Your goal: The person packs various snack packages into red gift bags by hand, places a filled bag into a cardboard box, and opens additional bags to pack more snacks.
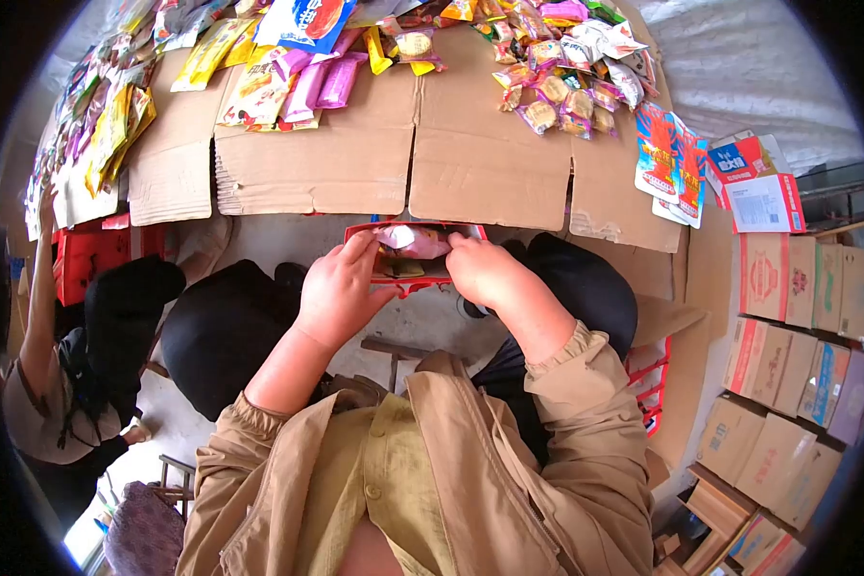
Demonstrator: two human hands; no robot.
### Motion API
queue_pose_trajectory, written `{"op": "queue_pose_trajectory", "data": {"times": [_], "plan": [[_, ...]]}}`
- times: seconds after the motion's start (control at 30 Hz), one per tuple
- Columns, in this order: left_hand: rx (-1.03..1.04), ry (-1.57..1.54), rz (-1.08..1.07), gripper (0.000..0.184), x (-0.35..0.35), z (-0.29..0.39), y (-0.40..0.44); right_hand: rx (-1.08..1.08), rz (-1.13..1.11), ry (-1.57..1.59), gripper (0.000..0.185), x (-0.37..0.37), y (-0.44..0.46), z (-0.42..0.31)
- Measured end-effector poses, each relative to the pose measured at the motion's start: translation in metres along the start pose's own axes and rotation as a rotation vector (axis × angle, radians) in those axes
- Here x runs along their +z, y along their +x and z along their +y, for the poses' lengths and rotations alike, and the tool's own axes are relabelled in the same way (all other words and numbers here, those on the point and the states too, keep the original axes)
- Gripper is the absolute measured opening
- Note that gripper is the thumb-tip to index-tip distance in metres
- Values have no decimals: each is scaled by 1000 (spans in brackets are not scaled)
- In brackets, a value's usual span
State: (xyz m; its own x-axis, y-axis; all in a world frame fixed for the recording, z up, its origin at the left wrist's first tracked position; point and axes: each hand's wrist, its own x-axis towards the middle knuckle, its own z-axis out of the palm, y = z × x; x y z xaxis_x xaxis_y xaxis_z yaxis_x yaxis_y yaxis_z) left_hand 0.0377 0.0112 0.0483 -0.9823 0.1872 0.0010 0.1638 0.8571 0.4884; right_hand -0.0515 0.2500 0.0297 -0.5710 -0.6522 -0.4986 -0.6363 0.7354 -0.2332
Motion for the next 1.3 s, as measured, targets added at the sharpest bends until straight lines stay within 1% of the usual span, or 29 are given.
{"op": "queue_pose_trajectory", "data": {"times": [0.13,0.17,0.2,0.23,0.27,0.33,0.37,0.4,0.47,0.5,0.53,0.57,0.6,0.63,0.67,0.73,0.77,0.8,0.87,0.9,0.93,1.0,1.03,1.07,1.1,1.13,1.2,1.23,1.3], "plan": [[70,-32,-13,74,1,0,1,30,89,105,16,-10,1,0],[69,-33,-17,74,1,0,1,-11,192,171,15,-12,0,1],[103,-12,-7,73,0,0,0,-52,294,238,19,-15,-1,0],[136,10,6,72,-1,0,1,19,238,254,42,-24,-3,-6],[134,10,3,72,-1,0,1,18,236,256,42,-22,-1,-11],[147,36,-30,71,0,1,1,22,551,121,62,-16,-2,-23],[147,36,-32,71,1,1,1,62,495,81,70,-18,-2,-27],[165,61,-43,70,2,-1,1,63,495,83,70,-22,-2,-30],[182,87,-56,70,3,-1,1,95,473,97,52,-28,-3,-33],[186,100,-67,66,3,1,2,94,473,100,52,-25,-2,-31],[190,112,-78,62,3,2,3,-31,619,78,38,-19,0,-27],[190,113,-81,62,3,2,4,-157,763,55,26,-14,2,-22],[214,109,-26,52,4,1,6,-156,763,59,26,-9,2,-16],[239,104,28,42,5,1,8,-139,687,17,17,-5,1,-10],[240,106,23,42,8,-2,10,-122,612,-25,10,-2,0,-5],[215,131,12,21,16,-7,13,-88,600,-17,8,-5,-5,-4],[257,154,16,8,18,-8,15,-55,589,-15,6,-8,-8,-4],[261,157,11,8,18,-7,16,-52,591,-10,6,-10,-11,-5],[158,226,18,4,16,-3,19,83,528,5,8,-11,-15,-12],[173,238,63,3,14,-1,20,92,532,16,8,-10,-15,-12],[183,244,53,3,15,0,20,80,581,40,9,-9,-16,-10],[183,333,-75,4,16,3,19,82,638,73,11,-5,-17,-7],[193,339,-82,4,16,7,19,62,665,120,10,-3,-18,-5],[127,329,-197,1,16,12,19,40,693,165,10,-2,-19,-4],[58,318,-311,5,17,16,19,45,700,171,10,-3,-20,-2],[62,324,-315,5,18,19,20,47,693,218,9,-3,-22,-1],[27,271,-380,21,20,23,25,49,690,269,8,-3,-26,3],[29,276,-384,21,21,26,29,45,716,302,8,-2,-28,5],[6,165,-493,43,23,32,40,38,748,338,8,-1,-33,10]]}}
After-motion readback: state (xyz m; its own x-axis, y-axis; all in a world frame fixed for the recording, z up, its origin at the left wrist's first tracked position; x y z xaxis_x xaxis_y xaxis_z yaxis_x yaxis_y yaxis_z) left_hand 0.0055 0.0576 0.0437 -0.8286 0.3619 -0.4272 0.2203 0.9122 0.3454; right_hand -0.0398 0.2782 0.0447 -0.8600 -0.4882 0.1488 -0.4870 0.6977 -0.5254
